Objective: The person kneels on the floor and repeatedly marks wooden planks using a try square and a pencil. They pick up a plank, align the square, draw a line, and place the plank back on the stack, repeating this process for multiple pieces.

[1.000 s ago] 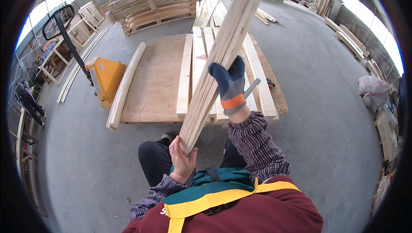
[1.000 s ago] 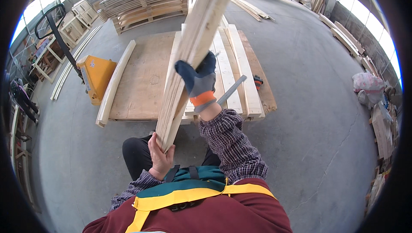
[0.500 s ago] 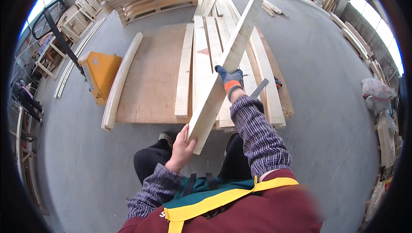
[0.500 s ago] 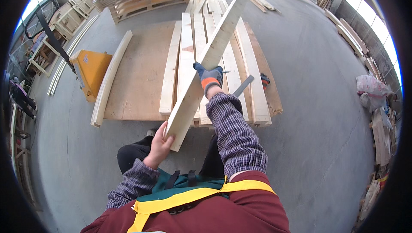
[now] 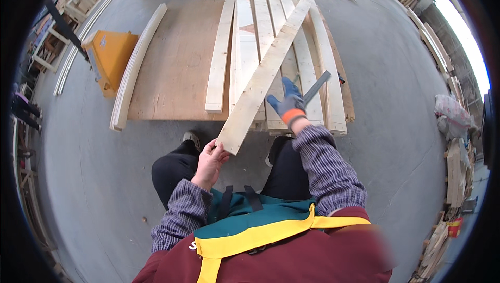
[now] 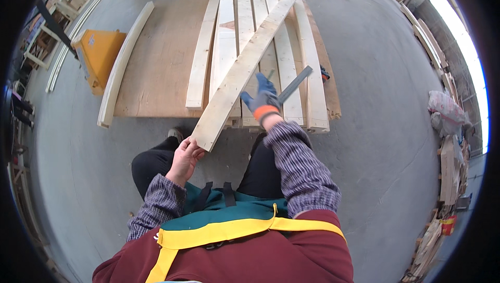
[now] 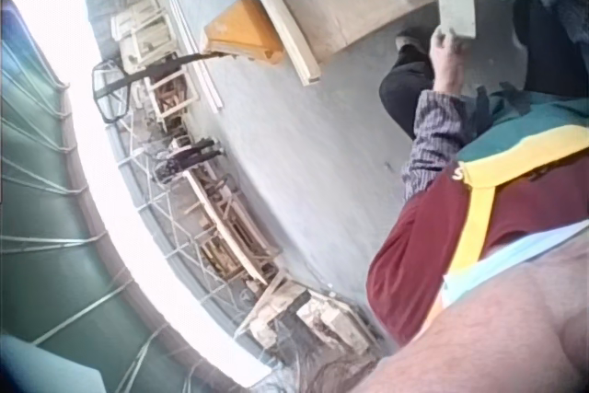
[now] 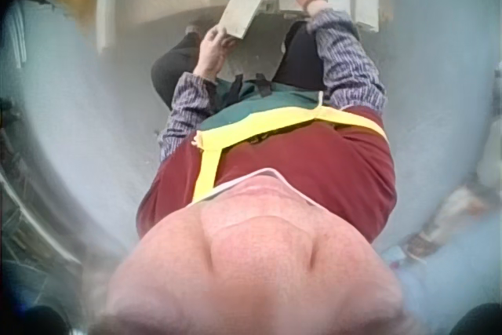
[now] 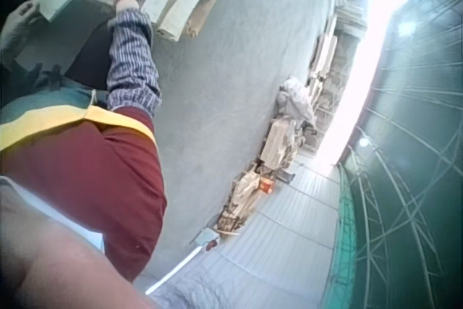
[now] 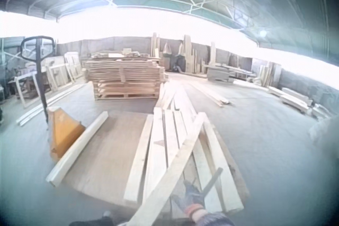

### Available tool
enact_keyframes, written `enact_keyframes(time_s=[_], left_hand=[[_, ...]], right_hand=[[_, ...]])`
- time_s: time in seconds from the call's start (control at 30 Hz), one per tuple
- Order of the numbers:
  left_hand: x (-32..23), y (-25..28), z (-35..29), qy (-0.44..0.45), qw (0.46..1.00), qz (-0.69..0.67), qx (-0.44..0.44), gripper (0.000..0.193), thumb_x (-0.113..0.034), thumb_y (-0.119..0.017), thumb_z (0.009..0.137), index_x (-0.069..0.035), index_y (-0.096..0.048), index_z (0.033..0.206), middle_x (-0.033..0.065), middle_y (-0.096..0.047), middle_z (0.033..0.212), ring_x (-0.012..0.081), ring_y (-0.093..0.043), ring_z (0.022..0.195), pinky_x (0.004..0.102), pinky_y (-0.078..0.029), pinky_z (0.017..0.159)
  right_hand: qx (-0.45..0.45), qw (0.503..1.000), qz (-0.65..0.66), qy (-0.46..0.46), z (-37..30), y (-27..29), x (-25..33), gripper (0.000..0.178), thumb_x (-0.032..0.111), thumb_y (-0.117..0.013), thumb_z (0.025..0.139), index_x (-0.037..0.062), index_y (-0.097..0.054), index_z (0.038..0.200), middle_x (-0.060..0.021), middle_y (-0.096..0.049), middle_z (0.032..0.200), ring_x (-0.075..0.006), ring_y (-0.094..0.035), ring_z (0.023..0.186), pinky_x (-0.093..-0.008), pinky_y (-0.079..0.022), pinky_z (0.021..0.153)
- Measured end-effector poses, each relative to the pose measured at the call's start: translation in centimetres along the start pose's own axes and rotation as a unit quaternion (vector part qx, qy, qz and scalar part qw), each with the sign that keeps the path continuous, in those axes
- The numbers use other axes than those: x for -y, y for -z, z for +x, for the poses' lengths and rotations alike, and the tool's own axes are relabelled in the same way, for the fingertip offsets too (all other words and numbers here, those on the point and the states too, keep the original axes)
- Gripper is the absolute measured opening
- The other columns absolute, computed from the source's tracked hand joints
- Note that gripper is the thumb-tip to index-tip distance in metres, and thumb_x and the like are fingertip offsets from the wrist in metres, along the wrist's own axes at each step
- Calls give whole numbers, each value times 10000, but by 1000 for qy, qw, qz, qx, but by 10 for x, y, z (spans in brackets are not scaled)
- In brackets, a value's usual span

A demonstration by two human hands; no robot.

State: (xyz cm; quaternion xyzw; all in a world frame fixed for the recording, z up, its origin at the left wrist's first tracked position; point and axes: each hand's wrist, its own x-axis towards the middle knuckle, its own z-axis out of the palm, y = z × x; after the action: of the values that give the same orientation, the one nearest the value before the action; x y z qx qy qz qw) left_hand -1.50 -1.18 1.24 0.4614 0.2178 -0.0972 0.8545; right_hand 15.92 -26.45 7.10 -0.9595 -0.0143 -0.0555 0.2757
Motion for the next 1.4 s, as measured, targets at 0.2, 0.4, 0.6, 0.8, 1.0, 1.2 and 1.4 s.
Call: enact_keyframes(time_s=[0.2, 0.4, 0.6, 0.8, 1.0, 1.2, 1.4], left_hand=[[2, -1, -2, -29, 998, -8, -62, 241, -290, -607, 954, -116, -595, 1120, -22, -668, 937, 82, -627, 779, 212, -464, 675], [-1, 26, -6, -59, 989, -99, -93, 280, -321, -536, 1002, -135, -595, 1203, -49, -638, 940, 58, -586, 768, 210, -468, 663], [4, 37, -11, -35, 989, -126, -64, 326, -348, -465, 1028, -131, -553, 1255, -9, -653, 987, 106, -619, 857, 259, -497, 721], [-1, 34, -10, -31, 989, -132, -63, 371, -454, -493, 996, -124, -579, 1142, 0, -647, 1012, 110, -596, 888, 281, -478, 768], [-1, 34, -9, -80, 984, -160, 0, 394, -446, -523, 986, -104, -564, 1177, 10, -647, 1012, 102, -597, 905, 276, -477, 787], [-4, 31, -6, -87, 991, -73, -65, 396, -292, -682, 920, -60, -515, 1193, 7, -642, 1000, 78, -600, 868, 240, -481, 749], [-2, 26, -5, -110, 988, -56, -88, 466, -270, -737, 878, -43, -487, 1199, 12, -640, 984, 68, -585, 838, 214, -464, 702]], right_hand=[[157, 965, -192, -84, -63, 52, -28, 583, 340, -758, 741, 197, -522, 1254, -171, -594, 1203, -369, -552, 1149, -475, -467, 949], [107, 972, -207, 20, -54, 33, -64, 362, 174, -651, 798, 154, -613, 1158, -149, -668, 1072, -371, -621, 1020, -455, -504, 892], [-43, 990, 75, 109, -70, 27, -57, 447, -9, -670, 785, 57, -597, 1222, -176, -585, 1119, -318, -611, 1034, -378, -508, 902], [31, 925, 171, 338, -107, 43, 50, 486, -85, -638, 746, 75, -622, 1205, -141, -622, 1020, -290, -655, 852, -344, -550, 756], [229, 828, 25, 512, -96, -12, 105, 403, 7, -646, 748, 153, -657, 1124, -82, -649, 913, -286, -650, 801, -370, -537, 693], [158, 793, -31, 587, -88, -35, 100, 352, 96, -659, 758, 236, -669, 1081, -34, -639, 913, -238, -659, 844, -394, -519, 853], [19, 939, 225, 259, -158, -31, 82, 352, 90, -693, 824, 117, -602, 1163, -38, -608, 979, -144, -609, 836, -309, -520, 776]])
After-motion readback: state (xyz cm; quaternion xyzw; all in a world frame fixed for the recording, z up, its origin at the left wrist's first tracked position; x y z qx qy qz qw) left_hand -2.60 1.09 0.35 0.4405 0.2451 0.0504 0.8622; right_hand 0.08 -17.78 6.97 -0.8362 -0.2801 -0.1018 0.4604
